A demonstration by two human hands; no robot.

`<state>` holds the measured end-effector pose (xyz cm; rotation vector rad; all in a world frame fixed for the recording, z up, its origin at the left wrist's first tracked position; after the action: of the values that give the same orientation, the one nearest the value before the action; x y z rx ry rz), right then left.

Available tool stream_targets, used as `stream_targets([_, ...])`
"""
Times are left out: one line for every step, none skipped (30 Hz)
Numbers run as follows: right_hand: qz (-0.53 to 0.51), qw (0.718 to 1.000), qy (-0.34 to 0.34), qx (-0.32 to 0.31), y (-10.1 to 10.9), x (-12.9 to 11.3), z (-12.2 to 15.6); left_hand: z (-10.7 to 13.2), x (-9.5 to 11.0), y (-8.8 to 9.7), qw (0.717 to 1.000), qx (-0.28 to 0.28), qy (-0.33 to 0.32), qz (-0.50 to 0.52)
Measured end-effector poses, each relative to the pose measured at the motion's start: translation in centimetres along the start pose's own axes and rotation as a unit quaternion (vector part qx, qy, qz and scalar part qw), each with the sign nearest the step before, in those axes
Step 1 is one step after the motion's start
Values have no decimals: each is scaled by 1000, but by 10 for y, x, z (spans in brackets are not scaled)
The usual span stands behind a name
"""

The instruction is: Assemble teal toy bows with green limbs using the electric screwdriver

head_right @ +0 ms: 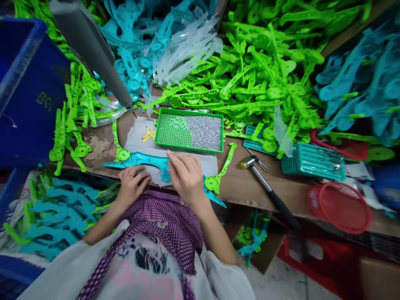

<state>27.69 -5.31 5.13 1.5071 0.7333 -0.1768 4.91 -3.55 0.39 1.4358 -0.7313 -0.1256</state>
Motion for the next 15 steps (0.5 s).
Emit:
stream_targets([-6, 999, -22, 28, -6, 3, -6, -2, 1, 2, 1000, -16, -6, 7])
stream_targets([-7, 998, -40, 46, -13, 5, -11, -4, 3, 5, 999, -34, -17, 14])
stream_targets([1, 998, -49, 48, -20, 7, -15, -7, 3, 9, 998, -52, -29, 21])
stream_targets([18, 998, -47, 31, -27, 8, -18, -9, 4, 15, 997, -64, -38, 27])
stream_targets([44, 998, -39, 6, -34, 9, -21, -13, 3, 21, 996, -73, -42, 31])
stream_targets([73, 997, -30, -19, -40, 10, -22, -17, 2, 29, 995, -80, -42, 32])
stream_targets([97, 994, -28, -37, -43, 11, -23, -22, 0, 37, 995, -87, -42, 32])
stream_targets([113, 992, -29, -48, -45, 12, -22, -27, -3, 46, 994, -92, -42, 30])
stream_targets([122, 991, -32, -53, -45, 15, -20, -34, -6, 55, 994, -99, -46, 28])
stream_targets([129, 990, -34, -55, -44, 18, -18, -40, -10, 64, 993, -103, -49, 27])
stream_targets([134, 989, -33, -56, -42, 21, -14, -46, -15, 73, 993, -103, -51, 25])
stream_targets([140, 988, -30, -56, -39, 25, -10, -51, -21, 81, 994, -98, -48, 24])
stream_targets([145, 987, -27, -56, -36, 28, -5, -56, -27, 88, 995, -89, -40, 22])
stream_targets([150, 987, -23, -55, -32, 32, -1, -59, -34, 94, 996, -79, -29, 19])
stream_targets([154, 986, -21, -54, -29, 36, 3, -60, -42, 98, 997, -70, -16, 15])
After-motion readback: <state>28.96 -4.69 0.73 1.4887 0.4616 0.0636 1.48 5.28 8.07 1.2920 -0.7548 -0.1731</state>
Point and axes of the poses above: each hand's wrist, its own z-axis away from the middle knuckle, its own y-axis out of the back of the hand, x = y × z, the point moved 2 cm from there along -z, towards the middle knuckle, and after that the axes turned 14 degrees about -x, right-handed, at the moved point
